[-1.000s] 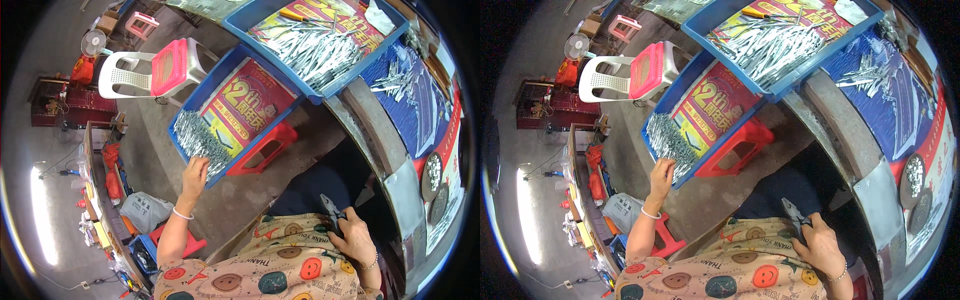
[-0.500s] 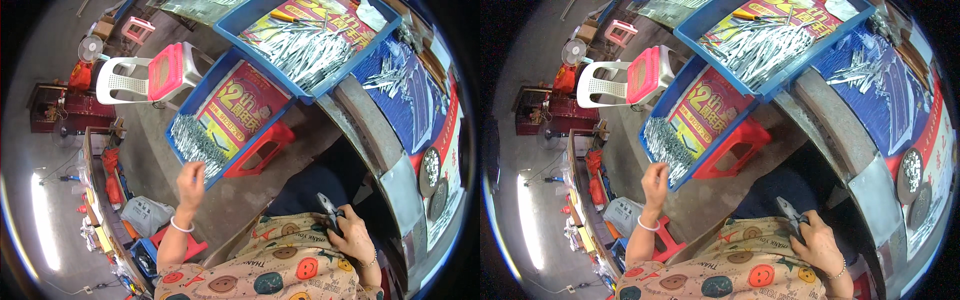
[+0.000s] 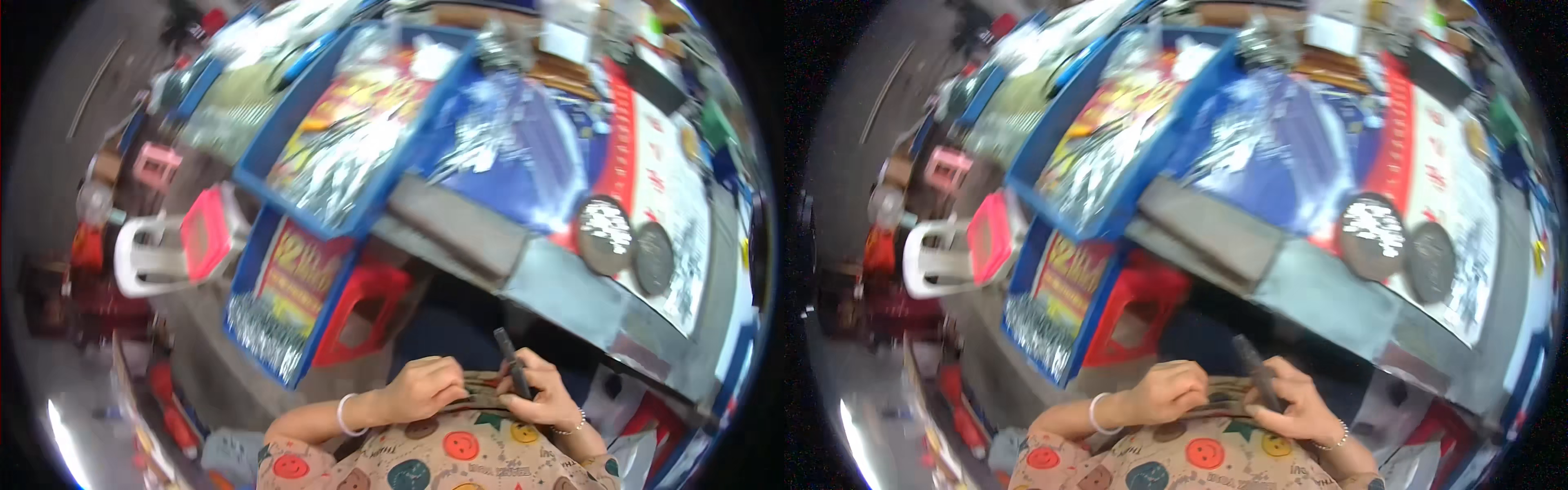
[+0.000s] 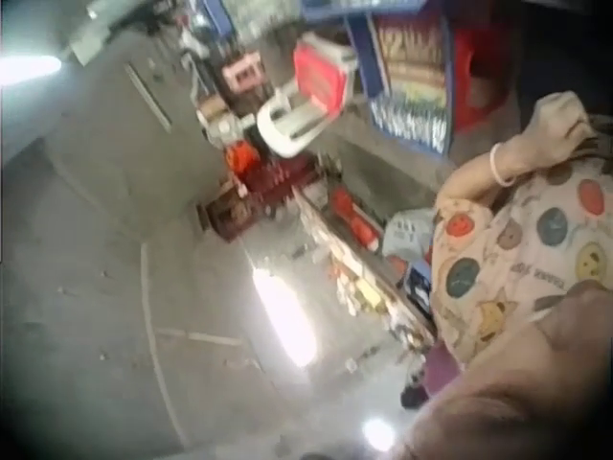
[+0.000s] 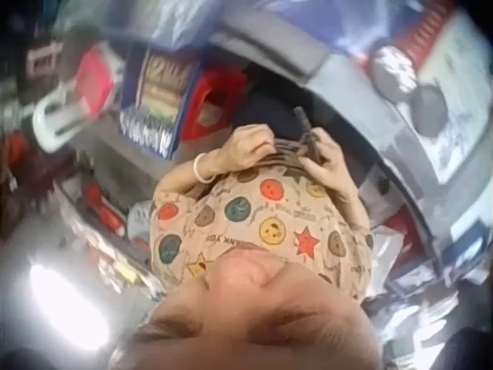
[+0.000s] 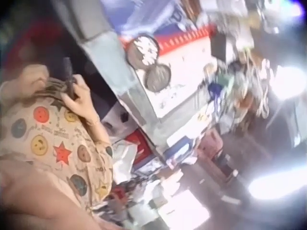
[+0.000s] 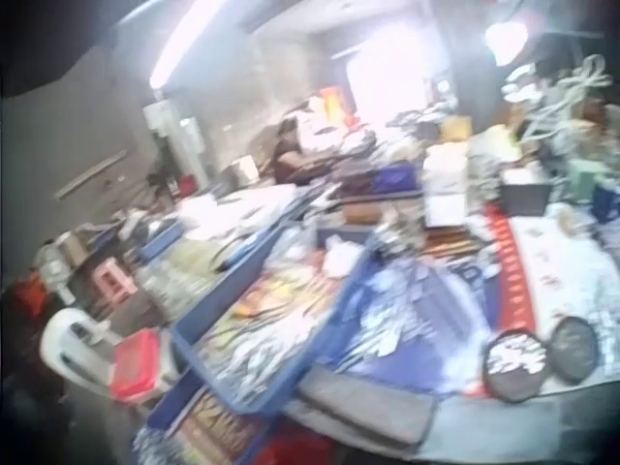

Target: Assembling small metal components using pliers at a workbench in a manufacturing setting.

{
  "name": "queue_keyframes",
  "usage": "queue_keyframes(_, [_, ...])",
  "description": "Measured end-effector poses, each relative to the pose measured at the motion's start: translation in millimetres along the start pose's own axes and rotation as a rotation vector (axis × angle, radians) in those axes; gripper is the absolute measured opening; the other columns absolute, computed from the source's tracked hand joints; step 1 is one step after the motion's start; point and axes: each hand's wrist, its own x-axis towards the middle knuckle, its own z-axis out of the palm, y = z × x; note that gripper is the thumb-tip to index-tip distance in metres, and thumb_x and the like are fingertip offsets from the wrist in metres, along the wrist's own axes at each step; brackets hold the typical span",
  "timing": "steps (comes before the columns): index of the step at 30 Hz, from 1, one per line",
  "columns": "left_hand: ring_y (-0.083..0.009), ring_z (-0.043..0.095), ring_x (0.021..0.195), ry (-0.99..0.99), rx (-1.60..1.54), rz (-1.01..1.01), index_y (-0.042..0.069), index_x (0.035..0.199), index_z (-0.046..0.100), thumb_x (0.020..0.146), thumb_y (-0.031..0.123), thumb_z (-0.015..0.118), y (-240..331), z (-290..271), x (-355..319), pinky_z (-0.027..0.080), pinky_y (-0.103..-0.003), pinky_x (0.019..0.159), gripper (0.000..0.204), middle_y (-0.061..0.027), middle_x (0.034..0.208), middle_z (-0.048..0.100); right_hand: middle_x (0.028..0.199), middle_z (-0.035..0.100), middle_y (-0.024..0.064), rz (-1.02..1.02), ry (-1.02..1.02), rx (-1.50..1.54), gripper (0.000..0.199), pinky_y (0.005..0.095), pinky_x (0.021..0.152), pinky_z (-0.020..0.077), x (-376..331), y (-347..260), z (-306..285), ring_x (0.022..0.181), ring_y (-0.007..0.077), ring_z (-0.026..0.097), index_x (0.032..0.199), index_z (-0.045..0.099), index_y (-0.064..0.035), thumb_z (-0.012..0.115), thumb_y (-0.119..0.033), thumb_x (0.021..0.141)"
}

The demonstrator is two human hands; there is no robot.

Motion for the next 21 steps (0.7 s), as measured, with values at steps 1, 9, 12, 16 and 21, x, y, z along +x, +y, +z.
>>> queue_keyframes(1, [-0.0311, 0.059, 0.068, 0.000, 0.030, 0.061, 0.003, 0.082, 0.057, 0.081, 0.009, 0.072, 3, -5, 14, 0.047, -0.039, 0.061, 0.017, -0.0116, 0.079, 0.060, 0.107, 0.057, 0.0136, 0.011, 0.000, 0.069, 0.017, 0.0343, 0.085, 0.0465, -7, 0, -4, 0.099, 0.0253, 0.057, 0.090, 0.070, 0.0004, 0.071, -0.011, 0.078])
queue_keyframes(9, [-0.0296, 0.061, 0.072, 0.207, 0.396, -0.018, -0.001, 0.096, 0.060, 0.086, 0.000, 0.062, -7, -47, 168, 0.049, -0.034, 0.065, 0.010, -0.0156, 0.085, 0.060, 0.114, 0.055, 0.0150, -0.099, 0.151, 0.152, 0.017, 0.0350, 0.091, 0.0464, -35, 15, -22, 0.104, 0.0251, 0.057, 0.099, 0.068, 0.0007, 0.065, -0.010, 0.086])
queue_keyframes(12, [-0.0365, 0.062, 0.084, 0.298, 0.596, -0.008, -0.001, 0.100, 0.061, 0.085, -0.001, 0.060, -51, -68, 207, 0.050, -0.041, 0.074, 0.016, -0.0192, 0.093, 0.062, 0.115, 0.055, 0.0150, -0.118, 0.136, 0.161, 0.018, 0.0345, 0.091, 0.0470, -37, 21, -25, 0.104, 0.0247, 0.058, 0.099, 0.068, 0.0009, 0.064, -0.011, 0.086])
queue_keyframes(16, [-0.0389, 0.061, 0.093, 0.232, 0.878, -0.052, 0.000, 0.105, 0.061, 0.083, 0.002, 0.064, -77, -77, 226, 0.049, -0.046, 0.079, 0.022, -0.0188, 0.099, 0.063, 0.114, 0.055, 0.0154, -0.149, 0.151, 0.127, 0.018, 0.0332, 0.087, 0.0484, -43, 31, -31, 0.100, 0.0247, 0.059, 0.098, 0.067, 0.0016, 0.064, -0.011, 0.085])
queue_keyframes(21, [-0.0367, 0.059, 0.089, 0.206, 0.997, -0.104, 0.003, 0.100, 0.060, 0.080, 0.002, 0.065, -81, -73, 224, 0.048, -0.045, 0.077, 0.021, -0.0163, 0.092, 0.062, 0.113, 0.056, 0.0149, -0.110, 0.163, 0.149, 0.018, 0.0326, 0.083, 0.0489, -39, 38, -39, 0.097, 0.0242, 0.060, 0.097, 0.066, 0.0013, 0.063, -0.011, 0.084])
